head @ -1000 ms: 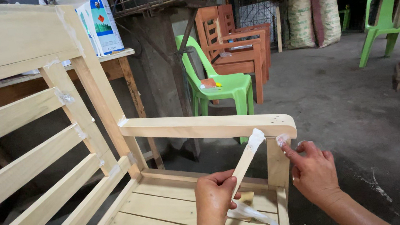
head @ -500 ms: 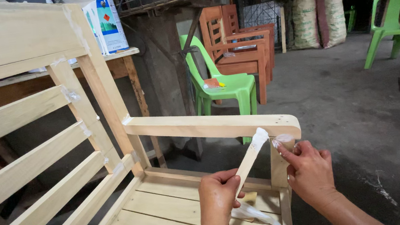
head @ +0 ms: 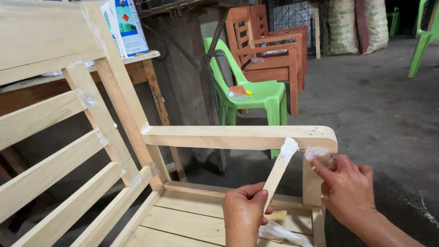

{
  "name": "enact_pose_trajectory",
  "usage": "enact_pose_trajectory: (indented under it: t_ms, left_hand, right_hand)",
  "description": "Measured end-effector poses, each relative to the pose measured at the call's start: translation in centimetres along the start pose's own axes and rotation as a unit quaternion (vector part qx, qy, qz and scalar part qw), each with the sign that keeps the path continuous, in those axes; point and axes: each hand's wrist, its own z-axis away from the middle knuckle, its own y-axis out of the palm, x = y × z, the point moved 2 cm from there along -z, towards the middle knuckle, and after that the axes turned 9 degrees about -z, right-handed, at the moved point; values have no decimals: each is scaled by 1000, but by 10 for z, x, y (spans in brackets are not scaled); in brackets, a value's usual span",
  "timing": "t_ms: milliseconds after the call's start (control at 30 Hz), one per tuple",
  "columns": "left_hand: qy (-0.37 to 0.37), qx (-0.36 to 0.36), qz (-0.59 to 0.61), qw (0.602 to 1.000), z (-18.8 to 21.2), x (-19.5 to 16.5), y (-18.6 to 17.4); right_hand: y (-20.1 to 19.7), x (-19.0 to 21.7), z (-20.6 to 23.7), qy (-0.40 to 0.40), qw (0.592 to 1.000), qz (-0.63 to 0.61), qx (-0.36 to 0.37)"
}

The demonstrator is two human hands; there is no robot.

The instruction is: The person applies white wood filler to the joints and seams of a wooden chair using a small stick. They work along the backrest slats and then move to the armrest, smoothing the filler into the gaps.

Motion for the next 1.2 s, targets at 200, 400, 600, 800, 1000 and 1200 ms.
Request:
enact_pose_trajectory:
  t_ms: [200, 400, 600, 800, 1000, 1200]
  left_hand:
    - [5, 3, 9, 1000, -2, 3, 2]
    - [-1, 3, 19, 1000, 0, 1, 0]
    - [11, 9, 36, 999, 5, -2, -4]
    - [8, 0, 32, 999, 6, -4, -6]
    - [12, 3, 15, 1000, 8, -7, -5]
    - [9, -5, 12, 1000, 8, -9, -6]
  right_hand:
    - [2, -1, 0, 11, 999, 38, 9]
    - [3, 7, -5, -7, 998, 54, 23]
    - [-1, -2, -3, 11, 998, 55, 25]
    - [5, 15, -4, 8, 998, 62, 33]
    - [3, 18, -6, -12, 997, 59, 48]
    - [6, 1, 1, 26, 992, 103, 68]
